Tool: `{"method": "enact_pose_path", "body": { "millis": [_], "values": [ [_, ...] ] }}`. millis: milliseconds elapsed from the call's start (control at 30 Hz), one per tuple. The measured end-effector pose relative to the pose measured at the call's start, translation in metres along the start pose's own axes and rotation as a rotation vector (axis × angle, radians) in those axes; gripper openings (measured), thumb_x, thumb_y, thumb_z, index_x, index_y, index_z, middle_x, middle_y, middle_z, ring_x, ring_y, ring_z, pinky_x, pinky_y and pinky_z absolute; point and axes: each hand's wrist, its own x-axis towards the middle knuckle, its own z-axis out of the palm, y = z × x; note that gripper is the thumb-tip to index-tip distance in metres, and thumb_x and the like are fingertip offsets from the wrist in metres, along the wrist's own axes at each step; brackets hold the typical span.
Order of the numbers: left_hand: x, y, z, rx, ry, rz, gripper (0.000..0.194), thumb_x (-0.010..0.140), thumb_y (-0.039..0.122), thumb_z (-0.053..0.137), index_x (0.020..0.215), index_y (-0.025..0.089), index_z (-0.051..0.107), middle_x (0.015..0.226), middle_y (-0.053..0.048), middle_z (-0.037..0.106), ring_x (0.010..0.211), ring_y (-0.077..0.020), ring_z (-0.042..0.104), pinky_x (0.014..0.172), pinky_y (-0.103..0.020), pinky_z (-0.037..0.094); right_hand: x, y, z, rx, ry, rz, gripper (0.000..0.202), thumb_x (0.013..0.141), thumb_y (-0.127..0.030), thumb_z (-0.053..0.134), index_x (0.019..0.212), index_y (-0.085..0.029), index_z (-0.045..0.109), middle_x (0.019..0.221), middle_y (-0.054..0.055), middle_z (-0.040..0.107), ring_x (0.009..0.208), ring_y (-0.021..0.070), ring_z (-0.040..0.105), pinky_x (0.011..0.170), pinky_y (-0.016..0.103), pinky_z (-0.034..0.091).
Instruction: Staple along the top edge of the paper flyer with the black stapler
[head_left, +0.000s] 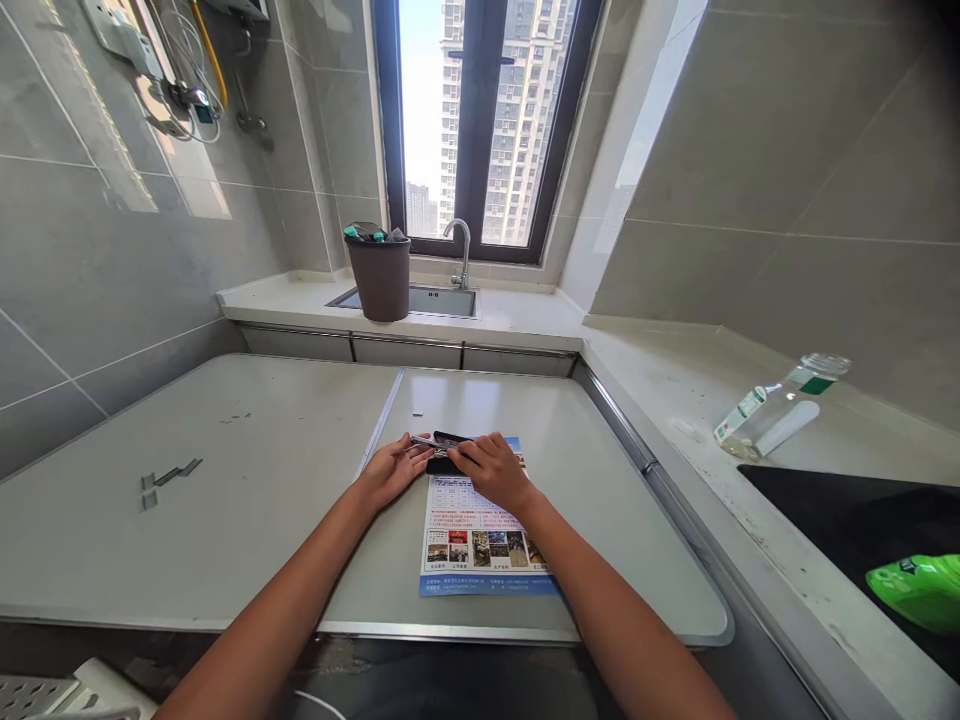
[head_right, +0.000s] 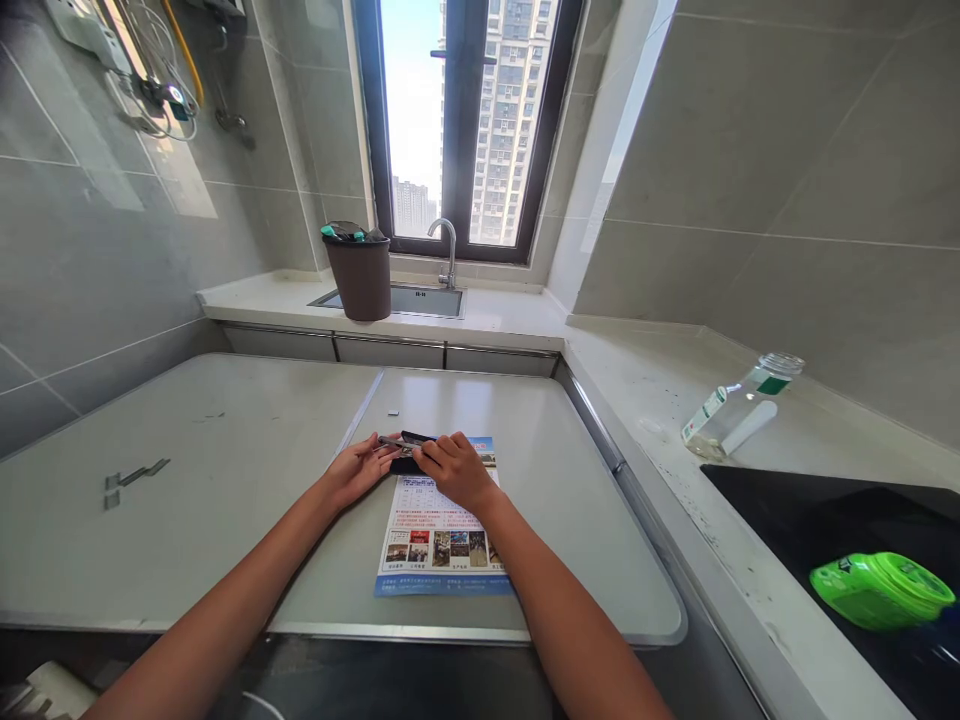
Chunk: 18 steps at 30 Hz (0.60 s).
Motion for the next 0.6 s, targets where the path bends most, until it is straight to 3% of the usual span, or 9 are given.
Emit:
{"method": "enact_pose_path", "body": {
  "millis": [200,367,500,600],
  "values": [
    [0.001,0.0,-0.003,-0.026,-0.002,0.008,0.027,0.104,0.021,0.049,0.114,0.005,0.068,0.124,-0.021,0.071,0.123,-0.0252,0.068,0.122,-0.04,0.045,0.001,0.0,0.0,-0.02,-0.019,0.0,0.037,0.106,-0.01,0.041,0.127,-0.027,0.066,0.119,0.008,0.071,0.097,0.0235,0.055,0.082,0.041,0.034],
    [0.0,0.0,-0.002,-0.012,-0.011,0.045,0.021,0.099,0.012,0.052,0.11,0.004,0.068,0.12,-0.022,0.073,0.126,-0.0274,0.068,0.123,-0.042,0.045,0.001,-0.003,-0.001,-0.07,0.014,0.087,0.041,0.097,-0.002,0.046,0.122,-0.027,0.068,0.115,0.008,0.071,0.097,0.0244,0.055,0.082,0.041,0.034],
    [-0.003,0.001,0.001,0.038,-0.025,0.066,0.032,0.09,0.001,0.056,0.119,0.004,0.068,0.134,-0.022,0.069,0.137,-0.0274,0.06,0.126,-0.041,0.041,0.002,0.003,-0.005,0.099,0.126,0.311,0.037,0.079,-0.005,0.06,0.11,-0.023,0.069,0.11,0.009,0.068,0.1,0.0272,0.056,0.088,0.041,0.038],
    [-0.002,0.002,0.003,0.09,0.083,0.183,0.039,0.085,-0.006,0.055,0.118,0.008,0.07,0.135,-0.018,0.069,0.136,-0.0254,0.061,0.126,-0.04,0.041,-0.001,0.018,-0.011,0.361,0.13,0.506,0.023,0.073,-0.014,0.065,0.095,-0.021,0.064,0.097,0.005,0.065,0.089,0.0228,0.057,0.079,0.034,0.041]
  ]
}}
